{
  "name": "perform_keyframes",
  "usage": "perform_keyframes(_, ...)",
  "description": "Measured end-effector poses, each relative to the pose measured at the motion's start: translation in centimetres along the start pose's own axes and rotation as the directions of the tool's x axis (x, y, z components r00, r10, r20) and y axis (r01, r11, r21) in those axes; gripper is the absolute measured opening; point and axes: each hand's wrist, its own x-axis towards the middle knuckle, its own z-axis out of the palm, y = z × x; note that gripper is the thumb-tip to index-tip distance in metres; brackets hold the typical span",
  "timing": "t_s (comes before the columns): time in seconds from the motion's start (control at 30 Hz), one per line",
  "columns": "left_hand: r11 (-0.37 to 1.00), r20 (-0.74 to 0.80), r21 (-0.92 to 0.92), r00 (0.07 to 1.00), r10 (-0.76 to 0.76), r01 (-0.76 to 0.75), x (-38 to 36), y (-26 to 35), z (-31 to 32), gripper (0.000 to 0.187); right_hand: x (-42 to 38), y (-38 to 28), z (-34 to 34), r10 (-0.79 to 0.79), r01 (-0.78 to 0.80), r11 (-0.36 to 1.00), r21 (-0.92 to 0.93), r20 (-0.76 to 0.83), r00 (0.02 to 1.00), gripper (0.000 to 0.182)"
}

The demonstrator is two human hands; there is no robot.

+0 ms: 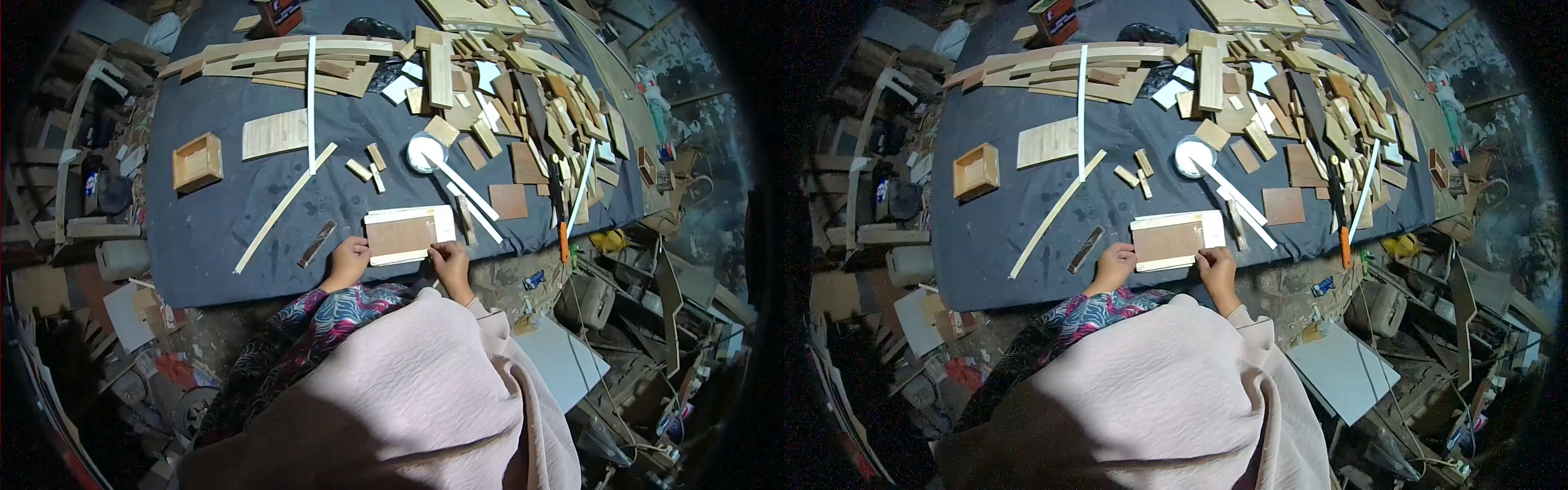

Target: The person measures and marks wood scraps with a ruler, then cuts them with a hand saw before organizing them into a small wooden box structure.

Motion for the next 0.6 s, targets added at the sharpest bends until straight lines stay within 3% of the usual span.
perform_keyframes(0.1, 0.999, -0.032, -0.031, 0.999, 0.006, -0.007, 0.3, -0.7, 0.3, 0.022, 0.7, 1.4, -0.5, 0.173, -0.15, 0.968, 0.2, -0.104, 0.979, 0.014)
perform_keyframes(0.13, 1.0, -0.048, -0.028, 0.999, 0.012, -0.013, 0.4, -0.9, 0.5, 0.022, 1.3, 2.3, -1.0, 0.162, -0.132, 0.979, 0.158, -0.198, 0.967, 0.011)
perform_keyframes(0.2, 0.999, -0.039, -0.036, 0.999, -0.006, 0.005, 0.1, 0.3, 0.3, 0.022, 2.6, 4.5, -2.7, 0.031, -0.07, 0.989, -0.127, -0.291, 0.956, 0.012)
perform_keyframes(0.27, 0.965, 0.073, -0.164, 0.978, -0.194, 0.204, -0.4, 1.4, -0.1, 0.025, 3.5, 6.3, -4.2, -0.03, -0.092, 0.89, -0.446, -0.261, 0.965, 0.015)
perform_keyframes(0.37, 0.936, 0.173, -0.238, 0.959, -0.223, 0.261, -0.6, 0.9, -0.3, 0.029, 4.4, 7.5, -5.4, 0.004, -0.123, 0.803, -0.583, -0.202, 0.979, 0.015)
perform_keyframes(0.6, 0.95, 0.225, -0.168, 0.948, -0.223, 0.263, -1.1, 1.5, -0.6, 0.031, 5.4, 8.6, -6.7, 0.101, -0.149, 0.841, -0.521, -0.119, 0.988, 0.013)
